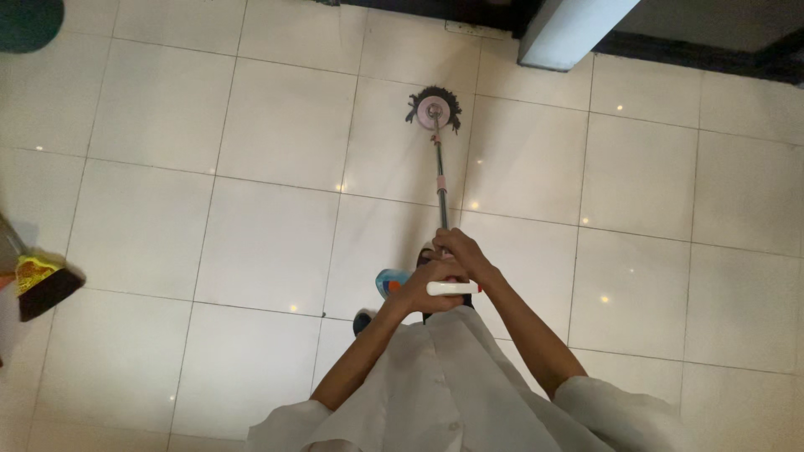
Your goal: The person holds a spray bottle and a mop, applying cleaner to the tiled floor and then wiping the surface with the mop head in a circular and back-and-forth motion.
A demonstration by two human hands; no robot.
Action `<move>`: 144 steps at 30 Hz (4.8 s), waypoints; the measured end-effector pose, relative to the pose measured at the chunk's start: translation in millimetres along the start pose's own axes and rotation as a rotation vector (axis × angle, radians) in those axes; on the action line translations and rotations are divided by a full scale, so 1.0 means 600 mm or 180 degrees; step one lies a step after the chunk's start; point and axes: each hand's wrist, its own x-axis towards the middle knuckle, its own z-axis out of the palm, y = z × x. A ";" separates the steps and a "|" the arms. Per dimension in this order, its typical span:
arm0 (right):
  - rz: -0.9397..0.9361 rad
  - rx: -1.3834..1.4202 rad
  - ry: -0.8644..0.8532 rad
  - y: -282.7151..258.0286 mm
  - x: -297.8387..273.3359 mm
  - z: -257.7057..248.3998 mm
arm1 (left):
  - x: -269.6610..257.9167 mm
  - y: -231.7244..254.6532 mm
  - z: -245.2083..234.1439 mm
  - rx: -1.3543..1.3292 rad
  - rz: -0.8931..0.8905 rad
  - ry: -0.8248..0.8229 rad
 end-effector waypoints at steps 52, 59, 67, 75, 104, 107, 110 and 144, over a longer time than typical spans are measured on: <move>0.0780 -0.0113 0.0168 -0.275 -0.079 0.070 | -0.189 0.170 -0.059 -0.0240 -0.0261 -0.0529; 0.0258 -0.0054 0.0325 -0.302 -0.157 0.147 | -0.262 0.180 -0.048 -0.0043 -0.0299 -0.1006; 0.0181 -0.0077 0.0418 -0.192 -0.085 0.103 | -0.173 0.105 -0.047 -0.0171 -0.0327 -0.0606; 0.0403 0.1087 0.0604 -0.021 0.060 -0.005 | 0.045 0.006 -0.079 -0.0645 -0.0337 -0.0180; -0.0678 -0.0362 0.1104 -0.263 -0.140 0.073 | -0.175 0.204 -0.026 0.0047 0.0065 -0.0676; 0.0081 0.0135 0.0865 -0.216 -0.120 0.062 | -0.136 0.168 -0.021 0.0244 -0.0005 -0.0723; 0.0278 0.0402 0.0707 -0.142 -0.089 0.040 | -0.073 0.128 -0.022 0.0390 -0.0096 -0.0757; -0.0015 -0.0022 0.0638 -0.116 -0.164 0.141 | -0.180 0.075 0.037 -0.0008 -0.0541 -0.0896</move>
